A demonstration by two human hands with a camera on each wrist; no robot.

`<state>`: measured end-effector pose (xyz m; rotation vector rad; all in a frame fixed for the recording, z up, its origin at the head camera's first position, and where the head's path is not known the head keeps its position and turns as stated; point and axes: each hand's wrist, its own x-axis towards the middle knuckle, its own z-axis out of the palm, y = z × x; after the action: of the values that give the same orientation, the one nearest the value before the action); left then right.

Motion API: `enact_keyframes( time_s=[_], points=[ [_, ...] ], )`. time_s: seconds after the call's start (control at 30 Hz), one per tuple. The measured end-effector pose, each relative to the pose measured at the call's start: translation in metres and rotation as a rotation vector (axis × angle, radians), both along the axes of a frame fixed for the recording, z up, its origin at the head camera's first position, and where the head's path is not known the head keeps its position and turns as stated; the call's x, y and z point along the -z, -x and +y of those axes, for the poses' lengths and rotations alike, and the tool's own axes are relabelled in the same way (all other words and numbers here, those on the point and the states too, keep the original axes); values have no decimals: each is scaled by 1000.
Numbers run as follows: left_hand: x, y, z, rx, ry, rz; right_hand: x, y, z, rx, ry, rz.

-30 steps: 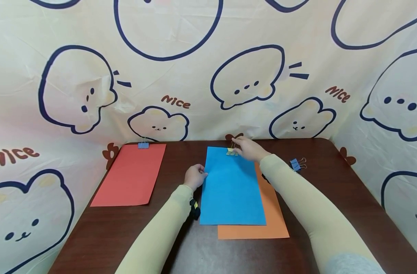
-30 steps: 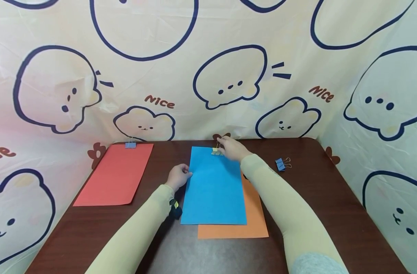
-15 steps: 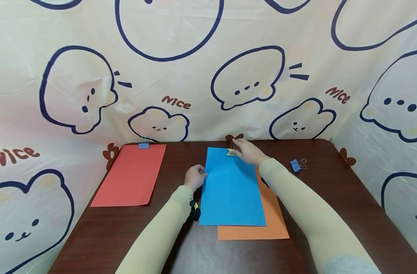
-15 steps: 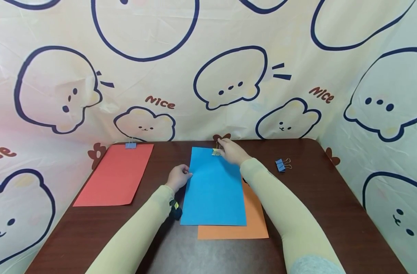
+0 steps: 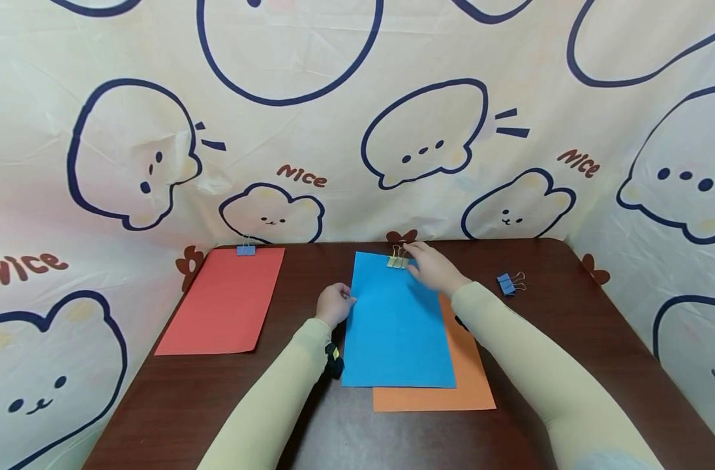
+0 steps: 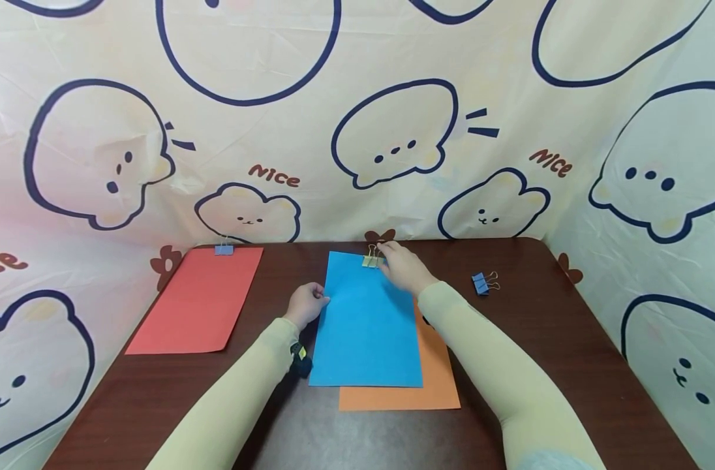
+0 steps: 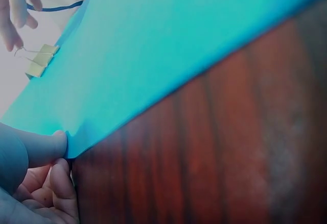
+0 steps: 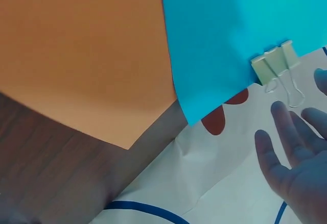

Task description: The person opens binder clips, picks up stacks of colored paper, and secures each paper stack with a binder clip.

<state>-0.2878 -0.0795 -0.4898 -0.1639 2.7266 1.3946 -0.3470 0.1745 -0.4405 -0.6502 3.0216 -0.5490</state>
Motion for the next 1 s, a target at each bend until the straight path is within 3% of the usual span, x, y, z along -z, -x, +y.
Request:
enact_keyframes(
  time_s=[0.63, 1.0],
  points=[
    [-1, 0, 2, -4, 23, -5, 4, -60, 31, -34, -115, -58],
    [0, 1, 2, -9, 30, -5, 6, -85, 39, -46, -170, -50]
  ],
)
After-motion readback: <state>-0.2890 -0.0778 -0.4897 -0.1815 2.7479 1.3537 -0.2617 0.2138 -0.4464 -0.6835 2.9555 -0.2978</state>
